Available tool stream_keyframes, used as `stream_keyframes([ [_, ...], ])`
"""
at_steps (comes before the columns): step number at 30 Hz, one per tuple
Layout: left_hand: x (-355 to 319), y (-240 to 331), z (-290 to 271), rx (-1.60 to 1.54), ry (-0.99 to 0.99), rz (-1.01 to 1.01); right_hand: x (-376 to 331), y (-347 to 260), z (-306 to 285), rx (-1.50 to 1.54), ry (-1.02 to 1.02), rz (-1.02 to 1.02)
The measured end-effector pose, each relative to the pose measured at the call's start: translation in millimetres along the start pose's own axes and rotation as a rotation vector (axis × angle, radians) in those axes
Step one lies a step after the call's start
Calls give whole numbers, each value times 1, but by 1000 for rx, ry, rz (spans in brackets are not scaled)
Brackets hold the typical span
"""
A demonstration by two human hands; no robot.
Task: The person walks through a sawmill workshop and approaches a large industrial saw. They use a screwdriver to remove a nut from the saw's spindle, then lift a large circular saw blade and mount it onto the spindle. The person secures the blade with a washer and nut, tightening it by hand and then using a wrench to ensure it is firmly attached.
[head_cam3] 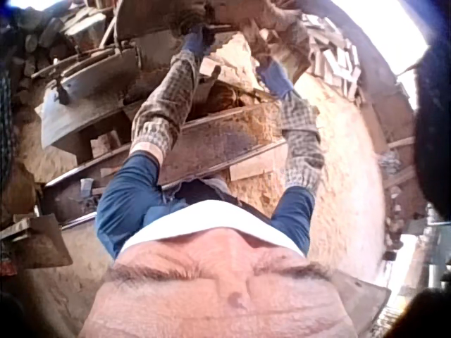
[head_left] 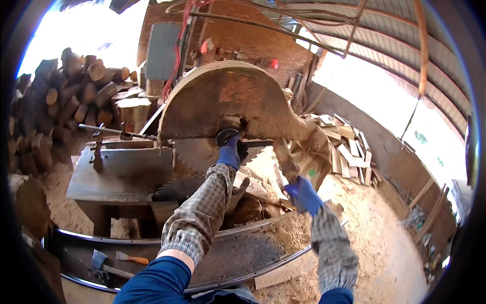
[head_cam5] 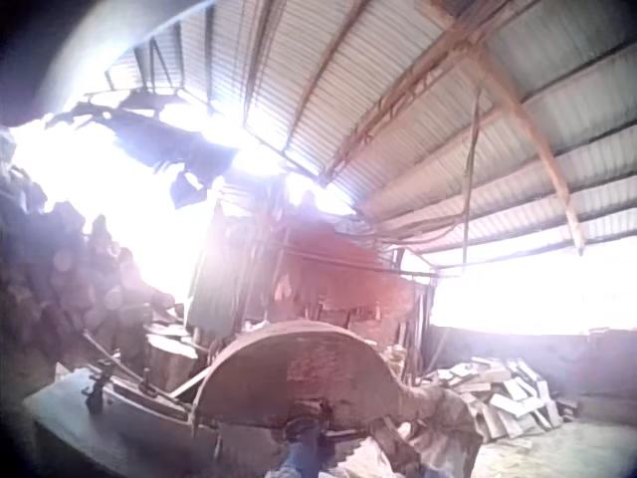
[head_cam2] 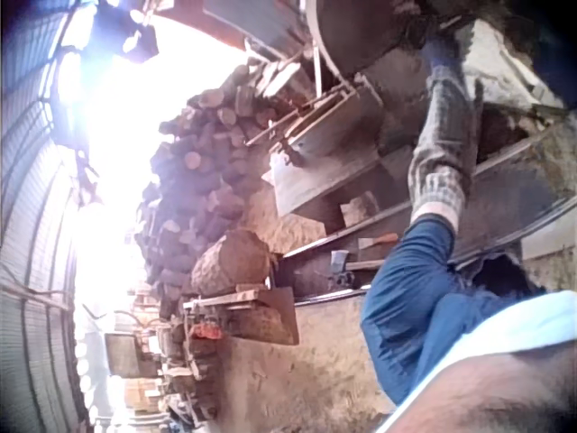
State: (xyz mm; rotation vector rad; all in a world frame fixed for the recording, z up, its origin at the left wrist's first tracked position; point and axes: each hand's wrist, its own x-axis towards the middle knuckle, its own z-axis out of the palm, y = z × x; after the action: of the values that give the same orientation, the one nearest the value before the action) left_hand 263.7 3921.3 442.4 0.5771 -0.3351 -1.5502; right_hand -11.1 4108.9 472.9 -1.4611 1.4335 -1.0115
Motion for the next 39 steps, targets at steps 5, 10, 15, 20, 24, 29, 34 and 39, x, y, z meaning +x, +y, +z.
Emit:
stream_keyframes([
  [5, -35, -13, -2, 216, 31, -76, -45, 86, 16, 352, 107, -97],
  [10, -43, 4, -13, 329, -3, -88, -69, 99, 38, 460, 76, 216],
  [15, -33, 2, -14, 311, 110, -7, -29, 86, 48, 520, -37, 257],
  [20, -36, -4, 1, 180, 78, -78, 6, 38, 47, 652, -132, 202],
  [24, -38, -8, -16, 30, -39, 77, 0, -11, 63, 666, -169, 83],
  [29, -42, -7, -6, 147, 70, -66, 6, 3, 65, 756, -160, 123],
  [34, -40, -20, -13, 137, 77, 68, 12, 44, 68, 779, -156, 200],
  [39, -34, -17, -27, -130, -347, 27, -2, 11, 64, 680, -146, 10],
])
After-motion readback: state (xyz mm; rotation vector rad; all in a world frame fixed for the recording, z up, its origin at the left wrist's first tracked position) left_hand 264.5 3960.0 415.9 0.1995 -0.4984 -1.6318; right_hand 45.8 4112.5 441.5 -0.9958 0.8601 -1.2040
